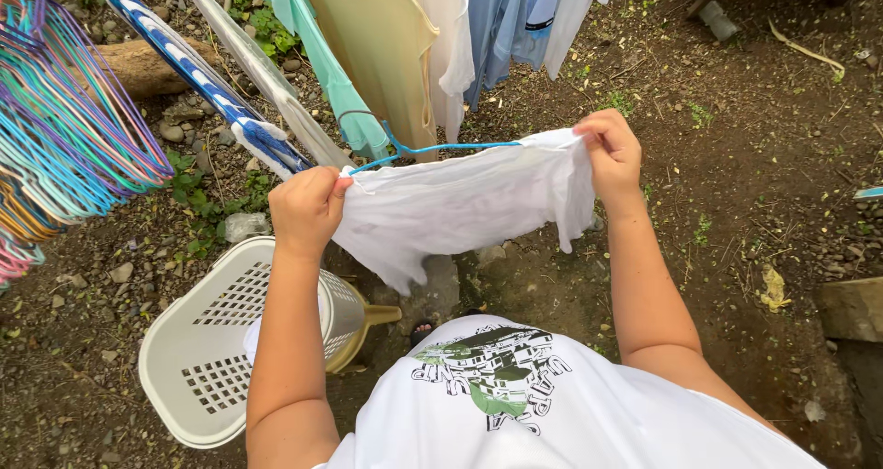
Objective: The person hangs a shirt and other items on a clothesline using hangers, then removes small items from a laundry basket and secures them to a circular drying rack.
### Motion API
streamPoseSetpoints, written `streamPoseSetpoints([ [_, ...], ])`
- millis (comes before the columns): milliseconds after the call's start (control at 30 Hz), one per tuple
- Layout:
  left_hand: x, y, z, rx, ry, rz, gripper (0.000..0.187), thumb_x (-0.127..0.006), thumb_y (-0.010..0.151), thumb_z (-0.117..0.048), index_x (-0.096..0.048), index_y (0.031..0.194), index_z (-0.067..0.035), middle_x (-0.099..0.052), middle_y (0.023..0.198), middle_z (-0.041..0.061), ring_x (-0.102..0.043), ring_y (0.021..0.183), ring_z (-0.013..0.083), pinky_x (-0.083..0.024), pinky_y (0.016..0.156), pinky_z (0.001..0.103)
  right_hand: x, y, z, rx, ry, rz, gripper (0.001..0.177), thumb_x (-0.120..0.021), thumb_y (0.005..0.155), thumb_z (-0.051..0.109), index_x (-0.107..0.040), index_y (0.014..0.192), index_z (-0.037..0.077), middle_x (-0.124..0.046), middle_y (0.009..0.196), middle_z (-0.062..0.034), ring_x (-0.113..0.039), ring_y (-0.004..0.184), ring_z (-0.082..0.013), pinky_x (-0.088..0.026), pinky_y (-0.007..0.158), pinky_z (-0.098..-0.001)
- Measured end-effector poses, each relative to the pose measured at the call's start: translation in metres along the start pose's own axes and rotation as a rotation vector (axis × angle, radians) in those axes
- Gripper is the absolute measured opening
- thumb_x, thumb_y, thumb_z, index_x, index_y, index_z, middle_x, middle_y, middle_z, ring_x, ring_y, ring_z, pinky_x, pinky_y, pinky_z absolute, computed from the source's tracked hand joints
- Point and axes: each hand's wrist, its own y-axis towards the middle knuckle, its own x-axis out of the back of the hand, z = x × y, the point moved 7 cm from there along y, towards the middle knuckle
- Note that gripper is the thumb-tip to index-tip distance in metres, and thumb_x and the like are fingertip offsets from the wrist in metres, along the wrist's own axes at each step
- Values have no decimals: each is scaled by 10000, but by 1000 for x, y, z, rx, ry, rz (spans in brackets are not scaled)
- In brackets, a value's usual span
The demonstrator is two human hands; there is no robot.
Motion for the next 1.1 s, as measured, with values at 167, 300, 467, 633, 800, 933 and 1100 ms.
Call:
streamPoseSetpoints([
  [167,1,-1,7,75,-27,-5,236,-745,987,-216,-647,858,-45,-626,753,103,-611,660,306,-467,586,390,-47,-2,43,129,25,145,474,-676,949,189,-495,1371,70,-522,1221,-92,-607,1094,-238,-515,968,-365],
  [300,-2,-3,9,106,4,14,218,-742,995,-216,-652,879,-55,-628,754,90,-617,663,304,-464,580,389,-70,-20,52,316,-570,13,578,-804,916,233,-443,1345,90,-560,1114,-190,-639,864,-341,-529,695,-413],
  [467,5,-1,14,24,55,45,209,-743,983,-233,-666,891,-62,-619,746,90,-612,658,302,-462,575,397,-57,-23,33,437,-508,0,240,-684,1040,73,-559,1245,63,-626,966,-153,-635,721,-325,-509,599,-411],
  [633,13,-4,21,-55,-12,60,216,-731,984,-236,-654,884,-61,-618,760,94,-618,676,296,-472,595,399,-44,-8,45,431,-402,27,74,-627,1023,58,-675,1032,2,-641,872,-136,-644,725,-285,-489,609,-405],
  [800,13,-5,16,-34,3,37,202,-727,990,-241,-660,911,-67,-614,766,77,-614,678,279,-474,595,384,-56,3,34,-2,-76,266,149,-561,1060,97,-641,1046,-27,-647,1046,-116,-609,939,-213,-495,841,-343],
  [933,10,1,8,-20,64,69,194,-749,969,-240,-665,900,-80,-578,713,61,-599,646,266,-456,563,384,-71,0,28,-68,-70,289,180,-523,1083,108,-627,1031,-29,-601,991,-90,-577,894,-202,-479,820,-313],
  [1100,11,7,-2,-53,97,108,190,-779,928,-254,-679,918,-93,-558,693,54,-586,633,249,-444,545,378,-78,5,37,-5,-39,397,163,-520,1074,92,-611,1015,-29,-602,973,-100,-568,869,-219,-471,806,-318],
])
